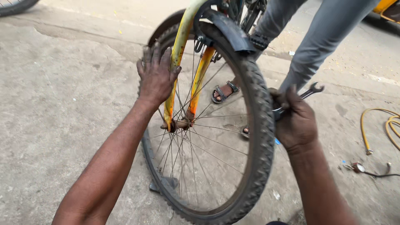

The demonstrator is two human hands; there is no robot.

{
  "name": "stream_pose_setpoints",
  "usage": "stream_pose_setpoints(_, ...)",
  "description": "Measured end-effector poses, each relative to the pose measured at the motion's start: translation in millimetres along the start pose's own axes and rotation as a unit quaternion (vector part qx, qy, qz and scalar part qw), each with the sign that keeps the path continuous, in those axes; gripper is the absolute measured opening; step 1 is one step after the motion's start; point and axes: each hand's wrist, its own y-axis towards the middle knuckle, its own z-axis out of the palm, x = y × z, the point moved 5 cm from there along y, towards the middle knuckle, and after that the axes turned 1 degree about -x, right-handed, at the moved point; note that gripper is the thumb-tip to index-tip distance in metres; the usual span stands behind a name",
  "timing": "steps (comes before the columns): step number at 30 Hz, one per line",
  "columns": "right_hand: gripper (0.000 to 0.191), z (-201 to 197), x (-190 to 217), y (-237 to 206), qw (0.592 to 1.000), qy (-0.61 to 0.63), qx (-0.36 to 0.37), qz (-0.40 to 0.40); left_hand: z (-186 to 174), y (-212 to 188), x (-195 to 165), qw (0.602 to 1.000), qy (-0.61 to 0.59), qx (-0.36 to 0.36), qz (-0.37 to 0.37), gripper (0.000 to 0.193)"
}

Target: The person picks up a wrench from the floor and walks to a bicycle. They use the wrench to tighten bolts on the front brake assembly, then spin the wheel to test the brake function.

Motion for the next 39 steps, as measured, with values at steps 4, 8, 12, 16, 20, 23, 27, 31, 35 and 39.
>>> stream_pose_setpoints(4, 0.031, 84.7, -70.1, 3.9, 0.998, 0.040, 0.046, -0.032, -54.9, 12.4, -37.4, 0.965, -0.261, 0.028, -0.021, 0.093)
stream_pose_setpoints(8, 0.031, 123.1, -139.5, 11.0, 0.992, 0.053, 0.113, 0.021, -81.9, 20.7, -105.1, 0.948, -0.220, 0.226, -0.034, 0.101)
stream_pose_setpoints(12, 0.037, 101.0, -154.0, 55.9, 0.995, -0.074, 0.058, 0.009, -97.7, 26.8, -133.9, 0.960, 0.080, 0.267, -0.034, 0.109)
stream_pose_setpoints(16, 0.026, 64.5, -90.4, 100.5, 0.919, -0.269, -0.133, -0.254, -103.5, 29.9, -139.9, 0.957, 0.095, 0.275, -0.002, 0.106)
stream_pose_setpoints(20, 0.031, 81.7, -17.2, 135.6, 0.706, -0.470, -0.080, -0.524, -121.5, 28.1, -113.9, 0.942, 0.059, 0.325, -0.068, 0.109)
stream_pose_setpoints(23, 0.030, 75.6, -9.6, 155.5, 0.740, -0.540, -0.081, -0.392, -144.9, 25.4, -88.6, 0.942, 0.022, 0.326, -0.082, 0.113)
stream_pose_setpoints(27, 0.026, 65.4, -46.7, 143.4, 0.780, -0.576, -0.111, -0.218, -168.6, 22.3, -52.0, 0.942, 0.007, 0.310, -0.132, 0.109)
stream_pose_setpoints(31, 0.023, 82.4, -85.0, 127.2, 0.751, -0.591, -0.094, -0.279, -192.2, 17.3, -22.6, 0.962, 0.004, 0.238, -0.137, 0.098)
stream_pose_setpoints(35, 0.024, 103.9, -120.9, 131.7, 0.718, -0.623, -0.067, -0.303, -204.2, -3.9, 16.3, 0.954, 0.023, 0.209, -0.216, 0.091)
stream_pose_setpoints(39, 0.017, 118.7, -137.7, 134.9, 0.719, -0.615, -0.048, -0.319, -219.1, -20.7, 41.3, 0.976, 0.007, 0.155, -0.150, 0.084)
